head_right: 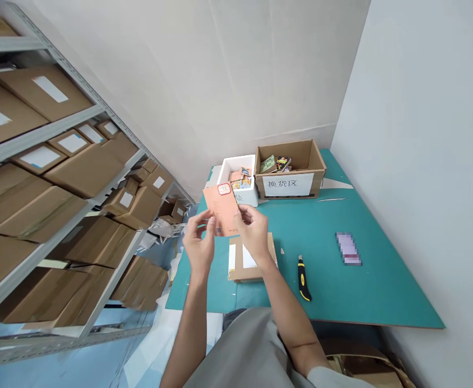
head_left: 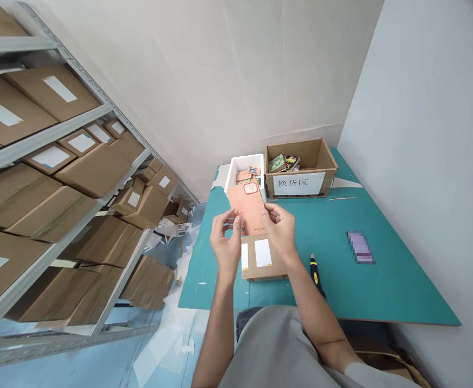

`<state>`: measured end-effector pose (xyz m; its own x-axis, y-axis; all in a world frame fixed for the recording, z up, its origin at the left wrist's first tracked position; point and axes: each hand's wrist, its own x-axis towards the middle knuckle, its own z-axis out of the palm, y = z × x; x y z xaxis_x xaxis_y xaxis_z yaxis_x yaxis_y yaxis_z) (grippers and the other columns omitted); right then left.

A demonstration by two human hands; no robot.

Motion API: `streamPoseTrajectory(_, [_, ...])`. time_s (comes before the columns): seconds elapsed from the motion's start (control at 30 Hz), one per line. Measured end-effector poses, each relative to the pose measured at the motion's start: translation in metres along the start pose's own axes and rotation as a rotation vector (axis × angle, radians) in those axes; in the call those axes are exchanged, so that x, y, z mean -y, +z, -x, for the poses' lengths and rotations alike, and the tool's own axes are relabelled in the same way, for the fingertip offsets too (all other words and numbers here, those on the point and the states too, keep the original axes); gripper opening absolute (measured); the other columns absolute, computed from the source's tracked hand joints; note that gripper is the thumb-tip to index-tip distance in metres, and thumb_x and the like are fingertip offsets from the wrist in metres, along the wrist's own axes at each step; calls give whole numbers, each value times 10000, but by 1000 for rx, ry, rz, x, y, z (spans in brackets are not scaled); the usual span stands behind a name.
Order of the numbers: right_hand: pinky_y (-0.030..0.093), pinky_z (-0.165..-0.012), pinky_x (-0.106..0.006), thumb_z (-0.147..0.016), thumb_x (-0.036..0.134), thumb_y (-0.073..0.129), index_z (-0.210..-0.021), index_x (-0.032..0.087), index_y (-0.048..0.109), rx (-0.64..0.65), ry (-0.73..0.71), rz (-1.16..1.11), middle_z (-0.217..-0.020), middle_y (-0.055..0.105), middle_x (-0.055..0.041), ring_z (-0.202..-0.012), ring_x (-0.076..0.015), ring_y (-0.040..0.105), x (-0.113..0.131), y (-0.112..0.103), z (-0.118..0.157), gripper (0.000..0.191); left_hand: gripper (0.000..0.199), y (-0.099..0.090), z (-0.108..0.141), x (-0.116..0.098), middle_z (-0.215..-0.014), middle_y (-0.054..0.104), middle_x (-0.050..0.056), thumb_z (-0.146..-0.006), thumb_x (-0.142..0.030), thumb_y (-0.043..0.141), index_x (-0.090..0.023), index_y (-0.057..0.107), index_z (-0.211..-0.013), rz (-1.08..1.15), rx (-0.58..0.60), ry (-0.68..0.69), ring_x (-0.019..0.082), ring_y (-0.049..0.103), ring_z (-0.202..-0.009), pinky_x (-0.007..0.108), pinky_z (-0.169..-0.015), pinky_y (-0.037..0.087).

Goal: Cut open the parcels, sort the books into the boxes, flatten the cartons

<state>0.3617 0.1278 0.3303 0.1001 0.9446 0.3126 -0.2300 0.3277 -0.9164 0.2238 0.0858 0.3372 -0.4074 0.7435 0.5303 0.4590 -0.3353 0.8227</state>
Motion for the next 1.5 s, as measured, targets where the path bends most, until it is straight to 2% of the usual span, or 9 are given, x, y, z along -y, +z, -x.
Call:
streamPoseTrajectory(0.13, [640, -814, -339, -966, 501, 698, -1045, 195, 804, 44, 39, -91, -1054, 838, -97, -951, -253, 795, 1, -3, -4, 334, 473, -7, -6, 7, -1095, 778, 121, -919, -596, 748, -169, 800, -1115, 198, 111, -291, 209, 710, -945, 310, -809, 586])
streamPoseTrajectory(0.23, [652, -857, -371, -979, 507, 698, -1115, 201, 811, 36, 38, -64, -1125, 836, -109, -1008, -273, 799, -1, 0, -4, 354, 423, -10, -4, 7, -913, 756, 67, -907, -585, 769, -165, 794, -947, 277, 97, -342, 177, 673, -829, 285, -771, 558])
streamPoseTrajectory(0.43, [594, -1124, -463, -1002, 423, 692, -1122, 278, 855, -26, -139, 161, -1310, 792, -80, -1240, -288, 743, 8, 16, 9, 249, 316, -9, -2, 2, -797, 635, 7, -942, -487, 760, -187, 752, -841, 63, -83, -80, 142, 571, -748, 256, -707, 469])
streamPoseTrajectory(0.6, [675, -989, -441, -894, 447, 823, -1279, 280, 808, 72, -69, 72, -1291, 801, -60, -1099, -287, 788, 16, 32, 25, 420, 178, -2, 7, 0, -837, 669, 24, -1009, -358, 684, -227, 802, -982, -165, -56, 177, 164, 585, -775, 290, -729, 475])
streamPoseTrajectory(0.77, [684, -919, -396, -1000, 472, 684, -1216, 256, 818, 46, -9, -13, -1145, 837, -53, -1008, -267, 808, 7, 28, 21, 333, 235, -3, 12, -5, -923, 721, 55, -998, -367, 716, -264, 804, -1190, -222, 68, 269, 206, 640, -880, 351, -826, 525])
streamPoseTrajectory(0.97, [672, -927, -411, -954, 530, 732, -1170, 219, 824, 92, 63, -121, -1157, 837, -89, -1073, -293, 799, -1, 11, 4, 390, 356, -25, 1, 0, -1095, 739, 89, -997, -455, 709, -252, 781, -1281, -222, -88, 74, 207, 655, -950, 323, -795, 527])
streamPoseTrajectory(1.13, [638, -1009, -443, -879, 597, 794, -1132, 223, 835, 135, 99, -189, -1149, 840, -88, -1122, -301, 780, -9, 7, -5, 453, 337, -36, -5, 6, -1095, 761, 81, -1012, -483, 682, -208, 814, -1155, 12, -8, -108, 198, 696, -989, 306, -859, 538])
streamPoseTrajectory(1.3, [642, -966, -440, -806, 679, 819, -1094, 221, 818, 170, 191, -290, -1158, 837, -95, -1029, -278, 784, -32, 19, -12, 541, 231, -31, 4, -10, -928, 706, 43, -994, -428, 728, -263, 840, -1109, -186, -107, 107, 178, 615, -833, 304, -764, 494])
streamPoseTrajectory(1.5, [636, -954, -463, -821, 792, 695, -1078, 232, 772, 273, 331, -372, -1199, 819, -139, -1085, -304, 775, -58, 27, -13, 621, 210, -5, 27, -23, -867, 688, 63, -993, -421, 733, -307, 841, -1134, -291, 147, 422, 224, 591, -854, 355, -769, 491])
